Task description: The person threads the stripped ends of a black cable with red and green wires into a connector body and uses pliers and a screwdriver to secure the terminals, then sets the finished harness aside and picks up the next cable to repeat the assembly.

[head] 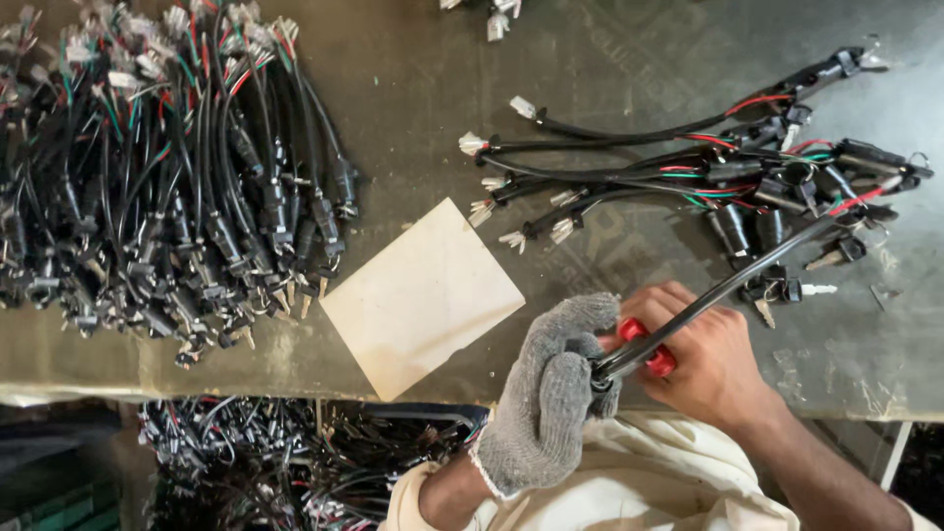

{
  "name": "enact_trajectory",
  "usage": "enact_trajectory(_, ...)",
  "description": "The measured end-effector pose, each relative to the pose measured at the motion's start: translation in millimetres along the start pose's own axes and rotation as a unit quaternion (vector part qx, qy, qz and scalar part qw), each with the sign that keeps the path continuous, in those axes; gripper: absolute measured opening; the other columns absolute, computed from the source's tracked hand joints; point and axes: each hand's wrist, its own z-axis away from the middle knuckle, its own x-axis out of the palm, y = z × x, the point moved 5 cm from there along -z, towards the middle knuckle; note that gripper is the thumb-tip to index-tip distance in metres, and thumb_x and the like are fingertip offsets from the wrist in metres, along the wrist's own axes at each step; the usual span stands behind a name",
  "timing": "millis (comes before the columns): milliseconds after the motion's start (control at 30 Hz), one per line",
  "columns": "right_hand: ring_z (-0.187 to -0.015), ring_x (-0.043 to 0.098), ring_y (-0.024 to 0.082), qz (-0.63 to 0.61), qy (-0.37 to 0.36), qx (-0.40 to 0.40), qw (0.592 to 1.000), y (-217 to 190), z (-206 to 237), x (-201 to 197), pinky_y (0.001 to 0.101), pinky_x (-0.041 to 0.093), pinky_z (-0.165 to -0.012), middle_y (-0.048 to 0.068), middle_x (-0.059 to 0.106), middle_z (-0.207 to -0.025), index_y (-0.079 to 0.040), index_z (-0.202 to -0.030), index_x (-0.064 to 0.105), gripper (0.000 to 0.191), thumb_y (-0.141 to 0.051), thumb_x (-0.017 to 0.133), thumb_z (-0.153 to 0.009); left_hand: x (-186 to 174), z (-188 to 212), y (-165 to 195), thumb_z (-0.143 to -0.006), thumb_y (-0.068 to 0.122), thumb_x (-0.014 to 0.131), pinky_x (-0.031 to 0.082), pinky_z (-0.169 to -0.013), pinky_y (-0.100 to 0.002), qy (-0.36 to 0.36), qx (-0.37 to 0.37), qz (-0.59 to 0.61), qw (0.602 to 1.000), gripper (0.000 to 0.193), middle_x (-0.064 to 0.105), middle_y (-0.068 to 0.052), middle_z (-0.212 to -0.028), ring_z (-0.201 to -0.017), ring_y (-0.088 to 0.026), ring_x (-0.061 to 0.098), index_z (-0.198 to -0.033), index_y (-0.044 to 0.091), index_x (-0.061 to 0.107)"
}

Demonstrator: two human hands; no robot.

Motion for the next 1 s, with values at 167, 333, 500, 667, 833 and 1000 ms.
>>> enact_trajectory(167, -0.086, 0.068, 0.03, 0.012, 0.067, -0.059, 0.996, -1, 9, 0, 0.0411, 0.053, -0.068, 0.009, 0.07, -0.099, -0.007, -0.091, 0.06, 0.036, -0.017, 0.075, -0.059, 0, -2, 8, -0.093, 0.016, 0.071, 0.051, -0.071, -0.032, -0.026, 0.054, -0.011, 0.998, 0.054, 0.06, -0.009, -0.103, -0.086, -0.015, 0.057, -0.137, -0.003, 0.045)
enact_trajectory(333, -0.07, 0.067, 0.028, 0.051, 0.035, 0.019, 0.998, 5, 9, 8, 0.0427, 0.049, -0.057, 0.004, 0.066, -0.078, -0.011, -0.075, 0.06, 0.029, -0.022, 0.085, -0.065, -3, -3, 5, -0.105, 0.017, 0.055, 0.052, -0.067, -0.029, 0.013, -0.05, -0.091, 0.995, 0.045, 0.067, -0.006, -0.093, -0.072, -0.012, 0.059, -0.147, 0.003, 0.048)
enact_trajectory(500, -0.076, 0.069, 0.029, 0.046, 0.027, 0.011, 0.999, 7, 7, 7, 0.0433, 0.052, -0.063, 0.005, 0.066, -0.081, -0.011, -0.081, 0.06, 0.029, -0.015, 0.08, -0.061, -6, -6, 23, -0.102, 0.012, 0.06, 0.052, -0.071, -0.034, -0.038, -0.001, -0.118, 0.992, 0.043, 0.067, -0.01, -0.097, -0.081, -0.02, 0.062, -0.142, 0.001, 0.048)
enact_trajectory(667, -0.08, 0.067, 0.032, -0.059, -0.004, 0.027, 0.998, 9, 6, 6, 0.0426, 0.054, -0.065, 0.007, 0.067, -0.088, -0.012, -0.098, 0.066, 0.045, -0.008, 0.075, -0.053, -8, -3, 35, -0.097, 0.014, 0.075, 0.057, -0.085, -0.038, -0.064, 0.075, -0.232, 0.968, 0.071, 0.071, -0.015, -0.118, -0.099, -0.032, 0.072, -0.156, 0.002, 0.039)
enact_trajectory(833, -0.082, 0.066, 0.032, -0.055, -0.014, 0.056, 0.997, 3, 10, 12, 0.0432, 0.053, -0.069, 0.008, 0.064, -0.086, -0.011, -0.1, 0.062, 0.047, -0.009, 0.076, -0.055, -5, -3, 28, -0.089, 0.013, 0.084, 0.06, -0.087, -0.039, 0.041, 0.163, -0.318, 0.933, 0.068, 0.07, -0.019, -0.119, -0.103, -0.035, 0.073, -0.147, 0.004, 0.051)
enact_trajectory(1000, -0.081, 0.066, 0.034, -0.052, 0.002, 0.032, 0.998, 0, 11, 14, 0.0435, 0.053, -0.065, 0.01, 0.065, -0.09, -0.008, -0.101, 0.061, 0.051, -0.016, 0.081, -0.054, -3, 2, 20, -0.087, 0.011, 0.084, 0.059, -0.083, -0.038, 0.05, 0.161, -0.325, 0.931, 0.074, 0.069, -0.015, -0.113, -0.096, -0.032, 0.072, -0.152, 0.004, 0.048)
